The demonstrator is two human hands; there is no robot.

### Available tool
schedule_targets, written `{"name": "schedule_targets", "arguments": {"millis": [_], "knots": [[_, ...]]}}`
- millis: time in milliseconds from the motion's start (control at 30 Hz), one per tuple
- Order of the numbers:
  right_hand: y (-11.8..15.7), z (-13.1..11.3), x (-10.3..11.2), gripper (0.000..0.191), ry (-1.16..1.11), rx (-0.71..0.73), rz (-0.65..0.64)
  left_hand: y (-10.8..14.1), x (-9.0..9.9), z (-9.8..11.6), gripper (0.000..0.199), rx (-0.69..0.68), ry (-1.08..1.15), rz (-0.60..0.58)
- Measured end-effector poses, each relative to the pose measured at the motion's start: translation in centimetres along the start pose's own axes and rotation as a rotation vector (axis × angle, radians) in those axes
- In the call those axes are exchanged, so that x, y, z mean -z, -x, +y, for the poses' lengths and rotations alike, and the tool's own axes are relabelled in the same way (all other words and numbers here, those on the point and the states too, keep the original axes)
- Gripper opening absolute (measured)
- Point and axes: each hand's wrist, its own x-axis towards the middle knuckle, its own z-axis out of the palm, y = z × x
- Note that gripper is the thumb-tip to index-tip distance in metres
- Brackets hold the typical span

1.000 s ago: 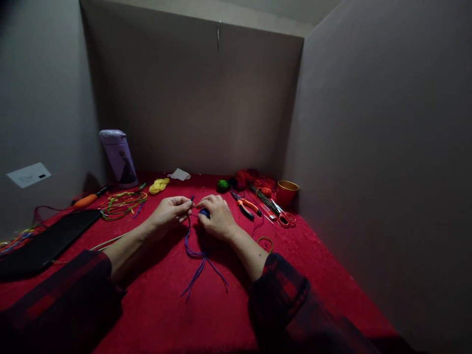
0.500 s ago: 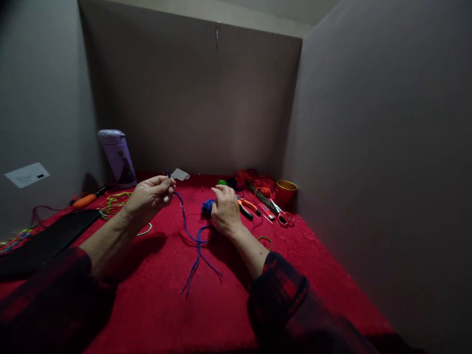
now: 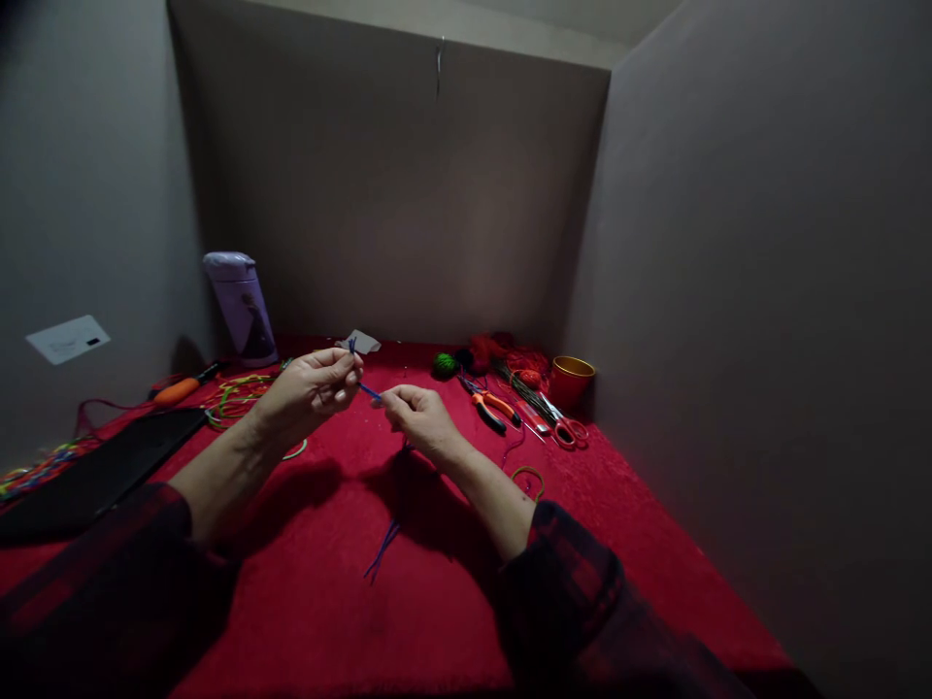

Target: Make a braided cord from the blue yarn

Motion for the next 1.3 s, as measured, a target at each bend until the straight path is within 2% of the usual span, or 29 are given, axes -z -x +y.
{"name": "schedule_targets", "arguments": {"millis": [233, 433, 567, 767, 1000, 1233, 1300], "knots": [[-0.6, 1.3, 2.6, 0.027, 0.226, -0.033, 0.088, -0.6, 2.5, 1.1, 0.003, -0.021, 0.01, 0.193], [-1.0, 1.8, 4.1, 0.026, 0.329, 0.025, 0.131, -1.1, 5.0, 2.1, 0.008, -0.073, 0.089, 0.248], [-1.2, 1.8, 5.1, 0.026, 0.447, 0.097, 0.209, -1.1, 6.4, 3.2, 0.015, -0.108, 0.128, 0.323], [-1.1, 1.0, 6.5, 0.024, 0.588, 0.139, 0.241, -1.1, 9.0, 4.4, 0.018, -0.261, 0.179, 0.431], [-0.8, 0.2, 7.6, 0.027, 0.602, 0.16, 0.283, -0.6, 11.7, 5.3, 0.019, -0.357, 0.254, 0.652], [-0.8, -0.3, 7.4, 0.033, 0.37, 0.115, 0.262, -0.5, 12.5, 5.6, 0.02, -0.405, 0.17, 0.945], [-0.7, -0.5, 7.1, 0.033, 0.326, 0.112, 0.236, -0.6, 12.4, 5.5, 0.021, -0.426, 0.125, 0.995]]}}
